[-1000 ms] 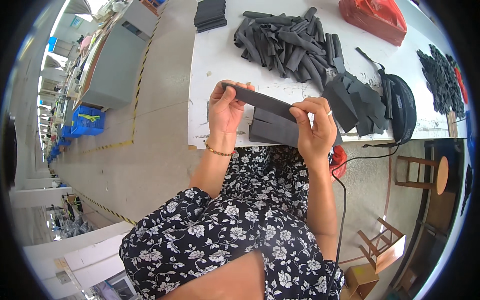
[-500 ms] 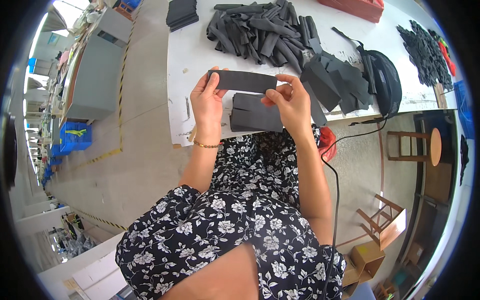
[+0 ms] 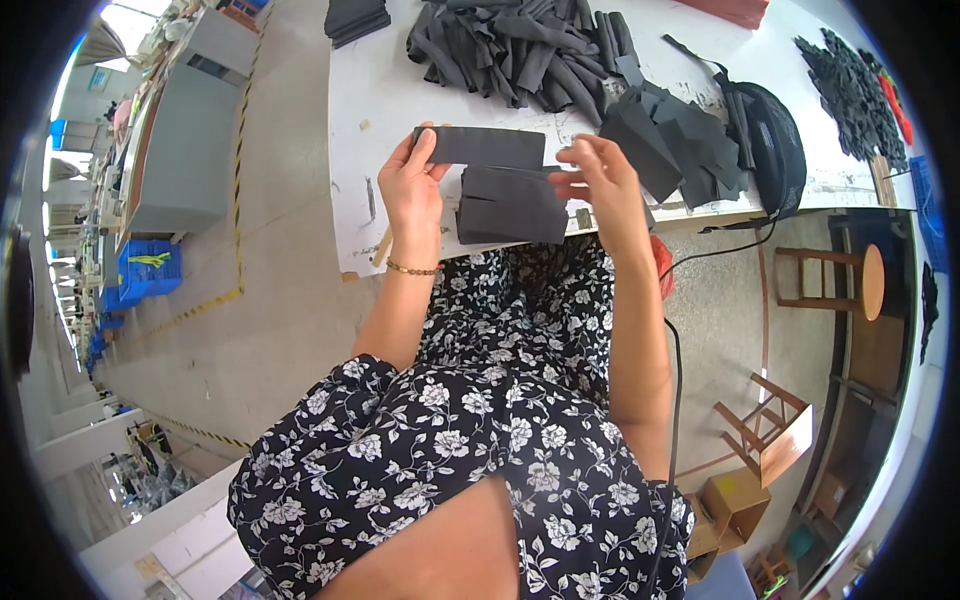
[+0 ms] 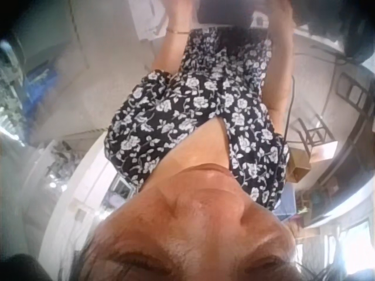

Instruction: The person repeatedly picks up a dark gray fabric sleeve and a flat fabric piece, inserts the sleeve into the piece, and places the assembled unit on a growing stack. The person handles items one at a time and maintains a steady assembly rhythm throughout the clip.

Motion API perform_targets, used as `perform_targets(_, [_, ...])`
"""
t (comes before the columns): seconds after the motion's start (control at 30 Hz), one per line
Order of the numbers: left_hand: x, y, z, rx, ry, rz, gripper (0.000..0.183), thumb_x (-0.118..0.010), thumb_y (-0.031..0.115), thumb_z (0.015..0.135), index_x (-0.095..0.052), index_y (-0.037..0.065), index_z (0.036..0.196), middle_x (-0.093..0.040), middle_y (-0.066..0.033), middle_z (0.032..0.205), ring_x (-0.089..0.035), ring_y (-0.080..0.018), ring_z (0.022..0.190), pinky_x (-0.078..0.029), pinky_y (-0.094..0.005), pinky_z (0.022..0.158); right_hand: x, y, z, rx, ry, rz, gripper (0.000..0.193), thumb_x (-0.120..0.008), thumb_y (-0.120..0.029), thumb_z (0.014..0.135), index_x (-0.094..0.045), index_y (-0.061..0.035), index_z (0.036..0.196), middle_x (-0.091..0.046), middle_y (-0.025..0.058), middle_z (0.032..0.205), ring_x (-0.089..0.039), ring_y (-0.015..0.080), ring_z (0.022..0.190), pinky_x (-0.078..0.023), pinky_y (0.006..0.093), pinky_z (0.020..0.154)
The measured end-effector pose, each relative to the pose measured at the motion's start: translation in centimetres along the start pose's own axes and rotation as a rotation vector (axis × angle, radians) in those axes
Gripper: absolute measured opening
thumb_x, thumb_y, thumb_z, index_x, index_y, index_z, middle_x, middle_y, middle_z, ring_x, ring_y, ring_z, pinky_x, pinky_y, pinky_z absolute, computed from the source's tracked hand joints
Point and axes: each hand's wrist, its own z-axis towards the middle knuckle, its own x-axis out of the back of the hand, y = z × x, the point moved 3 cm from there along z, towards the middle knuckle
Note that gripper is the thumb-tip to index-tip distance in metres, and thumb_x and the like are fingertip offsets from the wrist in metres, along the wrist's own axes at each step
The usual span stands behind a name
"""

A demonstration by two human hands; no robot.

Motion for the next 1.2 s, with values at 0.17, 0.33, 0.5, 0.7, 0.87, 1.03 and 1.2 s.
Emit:
perform_targets(0.17, [1.8,-0.8,-1.6,0.088,-0.055,0.150,0.020,-0.071,0.011,0.087,-0.068,-0.001,0.102,-0.069,-0.0046,0.090,-0.065,-0.0109,0.077,-0.055,-0.0230,0.060,-1.2,1.7,-1.5,0.107,0.065,-0.269,0.020,-0.068,-0.010,0.090,-0.064,0.0055,0.101,-0.064,0.0031,0.079,-0.056,0.0074,0.065,-0.046,0.0224,0.060])
perform_targets(0.33, [5.7,-2.8,-4.0,-0.050,-0.126,0.590,0.021,-0.077,0.015,0.082,-0.069,0.002,0.097,-0.066,-0.0014,0.086,-0.059,-0.0092,0.072,-0.047,-0.0227,0.062,0.2,6.1,-4.4,0.076,0.147,-0.396,0.019,-0.068,-0.012,0.088,-0.065,0.0037,0.099,-0.067,0.0049,0.077,-0.058,0.0093,0.065,-0.047,0.0268,0.059])
perform_targets(0.5, [5.8,-3.9,-2.5,-0.504,-0.064,0.921,0.023,-0.078,0.017,0.080,-0.070,0.004,0.097,-0.064,-0.0004,0.080,-0.054,-0.0092,0.071,-0.045,-0.0242,0.067,0.0,5.5,-4.7,0.232,0.288,-0.813,0.019,-0.070,-0.014,0.087,-0.065,0.0004,0.099,-0.065,0.0106,0.080,-0.060,0.0193,0.065,-0.049,0.0340,0.063])
perform_targets(0.7, [3.1,-2.1,11.7,-0.268,0.068,0.490,0.022,-0.071,0.018,0.086,-0.066,-0.003,0.092,-0.065,-0.0053,0.076,-0.059,-0.0103,0.063,-0.048,-0.0239,0.059,4.5,5.2,0.3,0.437,0.417,-1.319,0.027,-0.070,-0.020,0.085,-0.061,-0.0032,0.103,-0.060,0.0134,0.105,-0.057,0.0318,0.099,-0.048,0.0426,0.080])
perform_targets(0.87, [-1.4,-6.4,20.1,-0.129,0.172,0.402,0.025,-0.079,0.015,0.080,-0.065,-0.005,0.088,-0.064,-0.0073,0.072,-0.058,-0.0118,0.055,-0.047,-0.0262,0.048,5.6,8.2,2.5,0.219,0.350,-1.683,0.037,-0.069,-0.031,0.085,-0.062,-0.0009,0.104,-0.057,0.0139,0.111,-0.055,0.0310,0.105,-0.049,0.0431,0.083])
perform_targets(1.03, [1.0,-7.3,24.3,-0.259,0.217,0.618,0.022,-0.077,0.018,0.078,-0.069,-0.002,0.084,-0.068,-0.0064,0.072,-0.065,-0.0178,0.066,-0.048,-0.0292,0.060,4.6,8.2,3.6,0.271,0.178,-1.726,0.029,-0.065,-0.027,0.088,-0.063,0.0008,0.098,-0.057,0.0145,0.110,-0.055,0.0305,0.102,-0.050,0.0415,0.083])
perform_targets(1.2, [-1.9,-4.6,17.3,-0.052,-0.112,0.291,0.024,-0.067,0.014,0.090,-0.062,-0.006,0.102,-0.067,-0.0106,0.081,-0.066,-0.0195,0.068,-0.054,-0.0287,0.063,6.1,8.7,1.9,0.479,0.241,-1.734,0.023,-0.062,-0.020,0.089,-0.061,0.0010,0.098,-0.060,0.0145,0.103,-0.056,0.0297,0.096,-0.051,0.0389,0.080])
